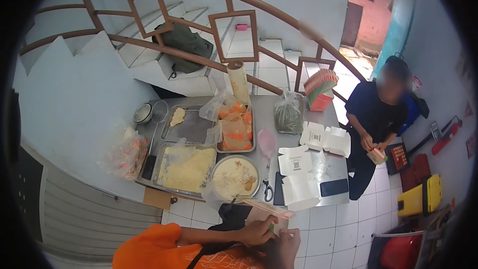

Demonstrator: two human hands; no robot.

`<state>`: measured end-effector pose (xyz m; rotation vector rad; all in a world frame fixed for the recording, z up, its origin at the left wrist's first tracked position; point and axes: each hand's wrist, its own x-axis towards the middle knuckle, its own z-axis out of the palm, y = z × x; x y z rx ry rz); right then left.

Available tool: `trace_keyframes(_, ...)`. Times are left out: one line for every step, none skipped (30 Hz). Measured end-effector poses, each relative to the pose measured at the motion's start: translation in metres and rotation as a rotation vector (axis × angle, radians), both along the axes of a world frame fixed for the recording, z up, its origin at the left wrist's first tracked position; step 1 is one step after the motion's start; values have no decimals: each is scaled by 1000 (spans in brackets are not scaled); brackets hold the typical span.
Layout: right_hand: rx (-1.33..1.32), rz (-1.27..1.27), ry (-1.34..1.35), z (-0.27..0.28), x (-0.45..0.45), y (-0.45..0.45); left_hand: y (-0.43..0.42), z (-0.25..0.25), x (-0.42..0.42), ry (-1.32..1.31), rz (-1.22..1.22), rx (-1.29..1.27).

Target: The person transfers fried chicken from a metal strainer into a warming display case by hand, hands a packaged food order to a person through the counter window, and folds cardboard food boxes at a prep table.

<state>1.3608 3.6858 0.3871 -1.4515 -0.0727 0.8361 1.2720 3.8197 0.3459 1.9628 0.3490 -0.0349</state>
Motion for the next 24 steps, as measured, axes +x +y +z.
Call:
trace_keyframes(-64, 86, -190, -3, -1, -5, 0, 2, 0, 58, 33, -86)
trace_keyframes(-126, 168, -381, -7, -2, -9, -1, 2, 0, 114, 63, -173)
trace_keyframes(-76, 164, -306, -10, -6, -11, -11, -20, -5, -59, 174, -266)
trace_keyframes(-25, 158, -229, -11, -10, -11, -18, -41, -12, -112, 195, -329)
trace_keyframes(-63, 187, -300, -10, -9, -13, -14, -36, -16, -117, 177, -362)
trace_keyframes(-106, 216, -365, -8, -9, -17, -11, -31, -19, -112, 147, -366)
trace_keyframes(-103, 235, -457, -8, -8, -19, -7, -24, -20, -104, 113, -351)
trace_keyframes(-106, 254, -540, -9, -4, -18, -1, -18, -19, -97, 85, -335)
trace_keyframes(-119, 272, -614, -5, -3, -17, 5, -7, -16, -100, 58, -285)
trace_keyframes(-204, 306, -740, -3, -1, -17, 10, 2, -14, -96, 39, -232)
trace_keyframes(-198, 260, -667, 3, -3, -12, 16, 13, -10, -96, 32, -171)
trace_keyframes(-162, 224, -739, 7, -1, -4, 21, 28, -4, -90, 29, -141)
trace_keyframes(-200, 192, -666, 15, -2, 0, 17, 41, -2, -135, 177, -209)
trace_keyframes(-182, 150, -620, 16, -3, 5, 24, 36, -1, -107, 127, -336)
trace_keyframes(-143, 123, -617, 17, -1, 10, 27, 37, 1, -95, 119, -244)
trace_keyframes(-142, 99, -539, 19, -1, 13, 27, 42, 6, -26, 180, -272)
trace_keyframes(-119, 94, -518, 23, 3, 17, 25, 42, 6, -126, 224, -414)
trace_keyframes(-111, 65, -503, 29, 6, 20, 21, 33, 8, -156, 236, -510)
trace_keyframes(-98, 42, -491, 35, 8, 24, 18, 25, 9, -188, 257, -603)
trace_keyframes(-73, 23, -489, 38, 12, 29, 17, 19, 12, -229, 282, -686)
trace_keyframes(-90, 51, -655, 39, 14, 31, 15, 21, 13, -223, 344, -974)
trace_keyframes(-90, 49, -709, 40, 13, 32, 15, 18, 12, -233, 352, -971)
trace_keyframes(-87, 48, -767, 42, 13, 34, 16, 13, 12, -247, 359, -966)
trace_keyframes(-86, 49, -821, 43, 13, 34, 17, 16, 13, -260, 370, -962)
